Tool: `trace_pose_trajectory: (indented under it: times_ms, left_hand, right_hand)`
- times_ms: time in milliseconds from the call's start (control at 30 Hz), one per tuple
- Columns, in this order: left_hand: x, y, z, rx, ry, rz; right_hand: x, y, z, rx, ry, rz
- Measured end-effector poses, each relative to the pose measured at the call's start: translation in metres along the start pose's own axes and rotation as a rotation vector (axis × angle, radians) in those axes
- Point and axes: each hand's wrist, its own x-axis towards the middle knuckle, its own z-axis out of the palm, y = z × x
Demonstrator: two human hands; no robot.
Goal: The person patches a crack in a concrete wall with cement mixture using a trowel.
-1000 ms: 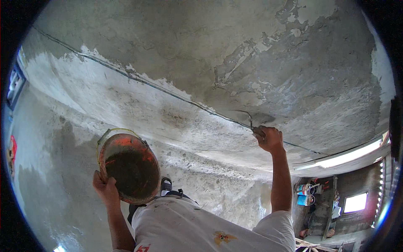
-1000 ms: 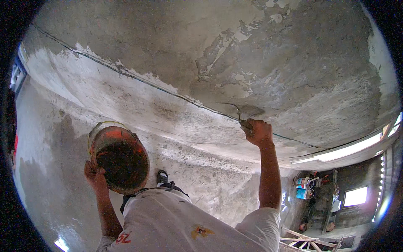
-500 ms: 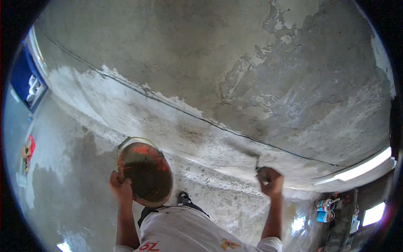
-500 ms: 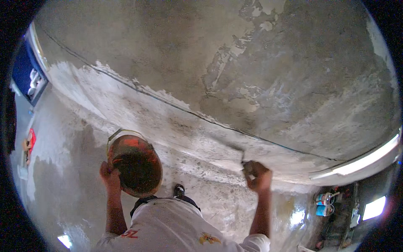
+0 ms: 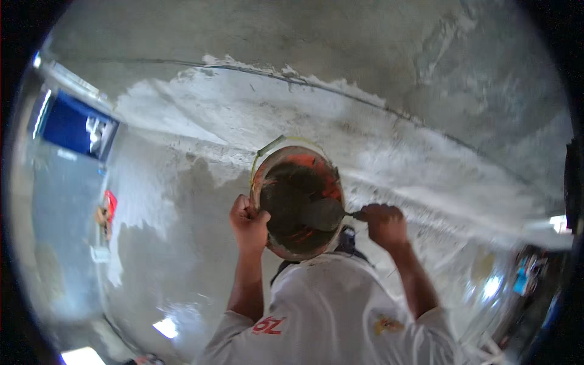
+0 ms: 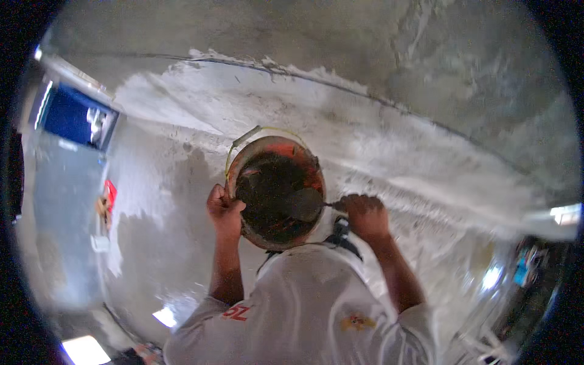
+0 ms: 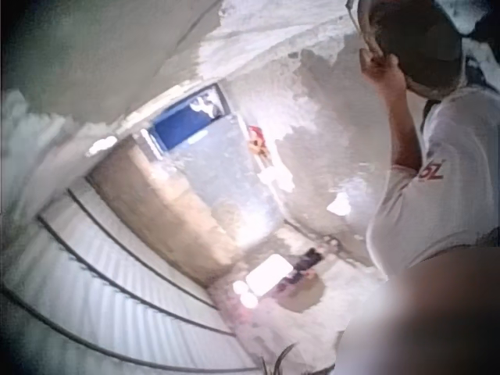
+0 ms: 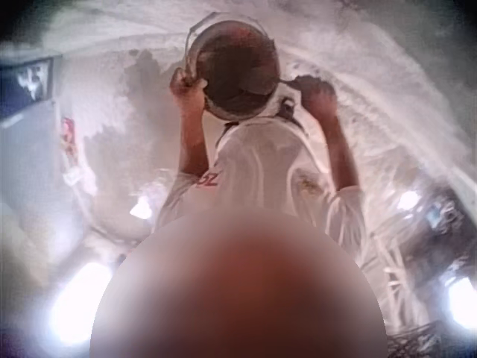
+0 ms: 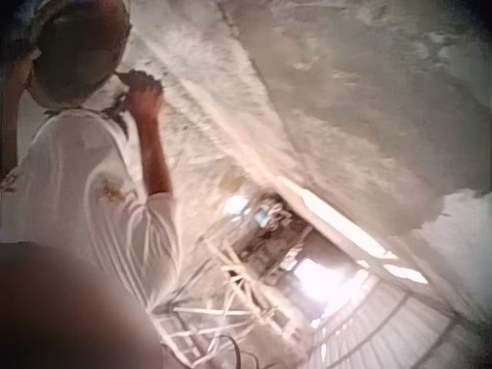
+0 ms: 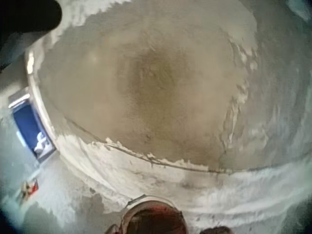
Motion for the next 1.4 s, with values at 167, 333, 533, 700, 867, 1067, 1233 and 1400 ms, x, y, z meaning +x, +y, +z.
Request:
trace_pose_trajectory:
  times_ms: [167, 333, 533, 700, 867, 1067, 1233, 1400]
  left_hand:
    - [0.03, 0.002, -0.03, 0.026, -0.121, 0.09]
    - [0.049, -0.016, -0.069, 0.039, -0.165, 0.15]
    - [0.069, -0.026, -0.115, -0.102, -0.145, 0.113]
    - [0.076, -0.026, -0.124, -0.088, -0.086, 0.133]
    - [0.074, -0.034, -0.137, 0.014, -0.087, 0.146]
    - [0.074, -0.043, -0.154, -0.07, -0.088, 0.134]
    - [0.069, -0.051, -0.152, -0.094, -0.121, 0.148]
    - [0.062, -0.043, -0.136, -0.036, -0.175, 0.094]
  right_hand:
    - [0.036, -0.039, 0.005, -0.211, -0.009, -0.196]
    - [0.043, -0.107, 0.04, -0.244, -0.033, -0.202]
    - [0.03, -0.184, 0.029, -0.143, 0.075, 0.003]
    - [0.019, -0.216, 0.032, -0.235, 0.074, 0.09]
    - [0.036, -0.244, 0.054, 0.0, -0.037, 0.204]
    - [0.045, -0.223, 0.074, -0.13, 0.031, 0.245]
    - [0.043, -0.238, 0.086, -0.109, -0.08, 0.111]
    - [0.041, -0.254, 0.09, 0.124, -0.094, 0.24]
